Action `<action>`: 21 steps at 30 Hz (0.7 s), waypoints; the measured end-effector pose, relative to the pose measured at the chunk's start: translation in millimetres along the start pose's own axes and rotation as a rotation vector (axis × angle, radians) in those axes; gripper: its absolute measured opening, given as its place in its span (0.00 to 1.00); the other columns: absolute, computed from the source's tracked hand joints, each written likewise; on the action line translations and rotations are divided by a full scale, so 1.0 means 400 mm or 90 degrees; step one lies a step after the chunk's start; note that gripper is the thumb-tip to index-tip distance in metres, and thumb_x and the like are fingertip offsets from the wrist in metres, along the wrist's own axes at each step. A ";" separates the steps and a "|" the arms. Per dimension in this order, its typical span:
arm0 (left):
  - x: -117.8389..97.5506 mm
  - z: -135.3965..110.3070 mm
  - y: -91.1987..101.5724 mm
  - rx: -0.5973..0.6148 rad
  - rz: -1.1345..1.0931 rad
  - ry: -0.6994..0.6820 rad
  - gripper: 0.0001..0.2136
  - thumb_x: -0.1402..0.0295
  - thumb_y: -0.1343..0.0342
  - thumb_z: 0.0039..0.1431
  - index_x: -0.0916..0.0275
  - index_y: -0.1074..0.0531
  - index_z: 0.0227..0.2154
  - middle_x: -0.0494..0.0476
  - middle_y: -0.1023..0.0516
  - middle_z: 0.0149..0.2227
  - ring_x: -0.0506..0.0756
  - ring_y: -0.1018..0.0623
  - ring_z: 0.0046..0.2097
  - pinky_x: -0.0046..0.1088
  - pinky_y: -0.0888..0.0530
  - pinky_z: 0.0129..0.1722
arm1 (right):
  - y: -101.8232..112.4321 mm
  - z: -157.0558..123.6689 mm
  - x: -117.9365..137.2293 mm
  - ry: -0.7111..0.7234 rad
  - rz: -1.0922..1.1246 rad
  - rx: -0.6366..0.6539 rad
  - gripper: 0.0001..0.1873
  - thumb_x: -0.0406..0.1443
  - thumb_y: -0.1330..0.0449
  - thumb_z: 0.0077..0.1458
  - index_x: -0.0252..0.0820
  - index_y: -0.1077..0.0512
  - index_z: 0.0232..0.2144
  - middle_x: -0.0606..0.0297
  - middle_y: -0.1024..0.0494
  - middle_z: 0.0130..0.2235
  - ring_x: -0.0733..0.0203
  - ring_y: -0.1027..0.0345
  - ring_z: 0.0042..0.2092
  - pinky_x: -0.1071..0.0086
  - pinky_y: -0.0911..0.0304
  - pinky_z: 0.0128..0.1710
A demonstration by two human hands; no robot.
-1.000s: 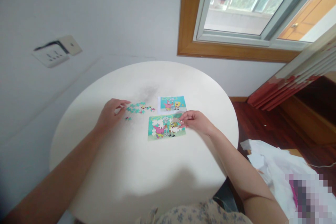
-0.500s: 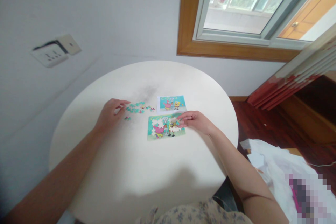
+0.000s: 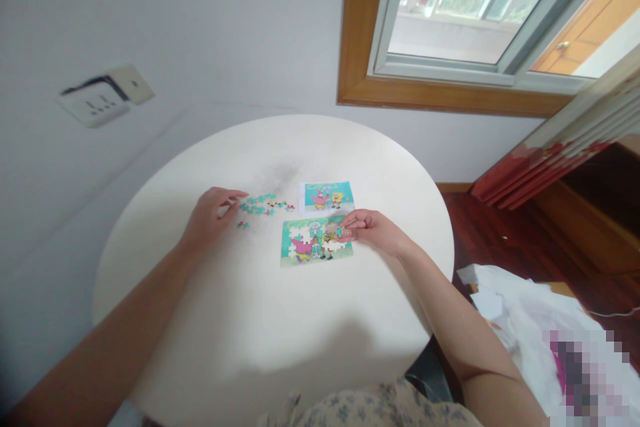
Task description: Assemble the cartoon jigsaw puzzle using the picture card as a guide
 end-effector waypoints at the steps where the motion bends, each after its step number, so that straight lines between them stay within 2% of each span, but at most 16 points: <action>1: 0.000 0.000 0.000 -0.001 0.000 0.001 0.13 0.67 0.53 0.60 0.62 0.25 0.41 0.57 0.28 0.36 0.55 0.28 0.38 0.35 0.30 0.45 | 0.002 0.000 0.000 0.007 -0.023 -0.005 0.16 0.39 0.31 0.44 0.39 0.28 0.35 0.63 0.19 0.32 0.61 0.24 0.36 0.65 0.32 0.41; 5: -0.001 0.000 -0.002 -0.001 0.004 0.000 0.13 0.67 0.53 0.60 0.62 0.25 0.41 0.57 0.27 0.37 0.55 0.27 0.38 0.35 0.30 0.45 | 0.013 -0.001 0.010 0.055 -0.204 -0.025 0.13 0.39 0.34 0.46 0.39 0.26 0.34 0.65 0.21 0.31 0.65 0.31 0.30 0.71 0.39 0.30; 10: -0.006 0.002 -0.001 -0.001 0.006 -0.009 0.12 0.68 0.52 0.60 0.62 0.25 0.41 0.58 0.27 0.36 0.56 0.27 0.38 0.35 0.30 0.44 | 0.004 -0.003 0.052 0.213 -0.442 -0.044 0.07 0.37 0.36 0.47 0.40 0.22 0.31 0.63 0.24 0.32 0.63 0.35 0.33 0.71 0.41 0.31; 14: -0.010 0.002 0.002 0.001 0.011 -0.015 0.13 0.68 0.53 0.60 0.62 0.25 0.40 0.57 0.27 0.35 0.56 0.28 0.37 0.35 0.30 0.44 | -0.014 0.002 0.055 0.282 -0.488 -0.005 0.07 0.36 0.37 0.49 0.40 0.21 0.31 0.63 0.25 0.29 0.62 0.34 0.34 0.69 0.40 0.34; 21: -0.005 0.001 0.000 0.003 0.005 0.000 0.14 0.66 0.53 0.59 0.62 0.25 0.41 0.57 0.27 0.36 0.55 0.27 0.38 0.34 0.30 0.45 | -0.012 0.009 0.038 0.303 -0.556 0.006 0.07 0.35 0.36 0.49 0.40 0.20 0.32 0.63 0.26 0.29 0.63 0.35 0.33 0.68 0.39 0.36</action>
Point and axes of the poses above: each hand's wrist, its own z-axis towards the middle knuckle, its own y-axis out of the back of the hand, x = y × z, the point moved 7 cm from there along z, towards the middle knuckle
